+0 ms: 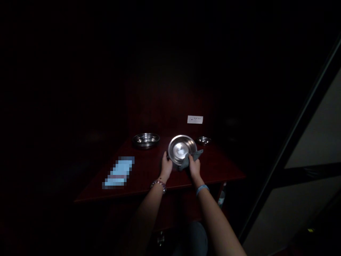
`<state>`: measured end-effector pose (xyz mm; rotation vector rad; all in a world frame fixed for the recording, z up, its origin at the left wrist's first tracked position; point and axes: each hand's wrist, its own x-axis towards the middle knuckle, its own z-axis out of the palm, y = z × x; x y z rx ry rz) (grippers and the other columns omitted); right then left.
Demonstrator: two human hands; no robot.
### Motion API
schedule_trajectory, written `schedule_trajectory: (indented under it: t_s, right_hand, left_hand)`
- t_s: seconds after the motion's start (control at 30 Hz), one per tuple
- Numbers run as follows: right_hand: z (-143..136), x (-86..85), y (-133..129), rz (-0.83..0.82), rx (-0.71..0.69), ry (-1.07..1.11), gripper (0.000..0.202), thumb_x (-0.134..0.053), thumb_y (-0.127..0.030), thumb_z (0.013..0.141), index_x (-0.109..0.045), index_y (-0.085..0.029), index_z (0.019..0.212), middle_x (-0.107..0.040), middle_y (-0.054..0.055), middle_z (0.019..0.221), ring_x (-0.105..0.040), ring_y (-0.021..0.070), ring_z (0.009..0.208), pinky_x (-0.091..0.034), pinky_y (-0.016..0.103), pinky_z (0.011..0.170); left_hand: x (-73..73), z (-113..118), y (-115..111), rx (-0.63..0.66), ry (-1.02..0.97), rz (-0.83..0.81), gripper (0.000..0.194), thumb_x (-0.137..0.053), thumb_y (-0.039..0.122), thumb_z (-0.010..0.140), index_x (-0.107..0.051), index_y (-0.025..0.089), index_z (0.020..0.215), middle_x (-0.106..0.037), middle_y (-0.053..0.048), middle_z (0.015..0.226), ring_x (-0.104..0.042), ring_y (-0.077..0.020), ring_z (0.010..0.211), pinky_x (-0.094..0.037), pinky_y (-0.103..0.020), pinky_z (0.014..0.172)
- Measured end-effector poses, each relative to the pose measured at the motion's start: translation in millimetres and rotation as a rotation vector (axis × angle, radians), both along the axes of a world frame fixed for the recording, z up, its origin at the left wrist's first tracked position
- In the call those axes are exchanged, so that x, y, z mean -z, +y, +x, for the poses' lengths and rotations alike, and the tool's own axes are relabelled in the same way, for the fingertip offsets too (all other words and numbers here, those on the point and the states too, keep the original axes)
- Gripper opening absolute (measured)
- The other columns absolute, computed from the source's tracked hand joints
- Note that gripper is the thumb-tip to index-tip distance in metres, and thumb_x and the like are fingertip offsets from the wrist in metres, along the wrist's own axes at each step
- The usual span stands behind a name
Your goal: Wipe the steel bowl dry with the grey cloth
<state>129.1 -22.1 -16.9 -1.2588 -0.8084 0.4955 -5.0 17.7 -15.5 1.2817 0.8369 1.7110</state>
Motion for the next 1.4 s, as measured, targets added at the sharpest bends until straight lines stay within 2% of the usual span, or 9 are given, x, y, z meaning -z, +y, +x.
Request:
schedule_trajectory:
  t_s: [0.13, 0.33, 0.67, 1.07, 1.4]
  right_hand:
    - [-1.6, -1.2, -1.2, -0.002, 0.000, 0.008, 0.032, -0.062, -0.043, 0.081, -0.076, -0.015, 0.086, -0.080, 0.013, 0.092, -0.076, 0.0280, 0.089, -0.055, 0.030, 0.076]
    - [0.8, 0.7, 1.7, 0.019, -0.010, -0.002, 0.032, -0.063, -0.044, 0.081, -0.076, -0.014, 0.085, -0.080, 0.015, 0.095, -0.076, 0.0300, 0.092, -0.055, 0.032, 0.079]
    - [0.8, -0.5, 0.6, -0.014, 0.004, -0.011, 0.032, -0.064, -0.044, 0.082, -0.077, -0.014, 0.087, -0.080, 0.014, 0.093, -0.076, 0.0292, 0.091, -0.054, 0.031, 0.077]
    - [1.0, 1.1, 3.0, -0.012, -0.009, -0.014, 0.036, -0.064, -0.045, 0.081, -0.078, -0.013, 0.089, -0.080, 0.014, 0.093, -0.076, 0.0290, 0.089, -0.054, 0.030, 0.076]
    - [0.4, 0.0, 2.3, -0.003, -0.015, -0.021, 0.035, -0.063, -0.044, 0.082, -0.077, -0.013, 0.089, -0.080, 0.015, 0.095, -0.076, 0.0302, 0.091, -0.054, 0.032, 0.078]
  left_hand:
    - [2.2, -2.0, 6.5, -0.012, 0.016, -0.015, 0.017, -0.065, 0.020, 0.074, -0.066, 0.017, 0.090, -0.072, -0.010, 0.097, -0.067, -0.0244, 0.097, -0.049, -0.046, 0.103]
    - [6.2, -2.0, 10.5, -0.007, -0.009, -0.030, 0.014, -0.061, 0.024, 0.077, -0.066, 0.016, 0.087, -0.072, -0.009, 0.093, -0.066, -0.0215, 0.090, -0.051, -0.042, 0.098]
    - [5.5, -2.0, 9.5, -0.037, 0.050, -0.073, 0.014, -0.061, 0.019, 0.077, -0.066, 0.014, 0.088, -0.073, -0.011, 0.096, -0.067, -0.0233, 0.093, -0.050, -0.043, 0.099]
    - [4.7, -3.3, 8.9, -0.076, 0.040, -0.031, 0.017, -0.062, 0.016, 0.074, -0.068, 0.014, 0.089, -0.073, -0.009, 0.093, -0.066, -0.0209, 0.088, -0.051, -0.038, 0.095]
    - [3.5, -3.0, 7.1, -0.058, 0.044, -0.057, 0.017, -0.064, 0.016, 0.074, -0.069, 0.013, 0.090, -0.074, -0.009, 0.093, -0.067, -0.0213, 0.088, -0.052, -0.038, 0.094]
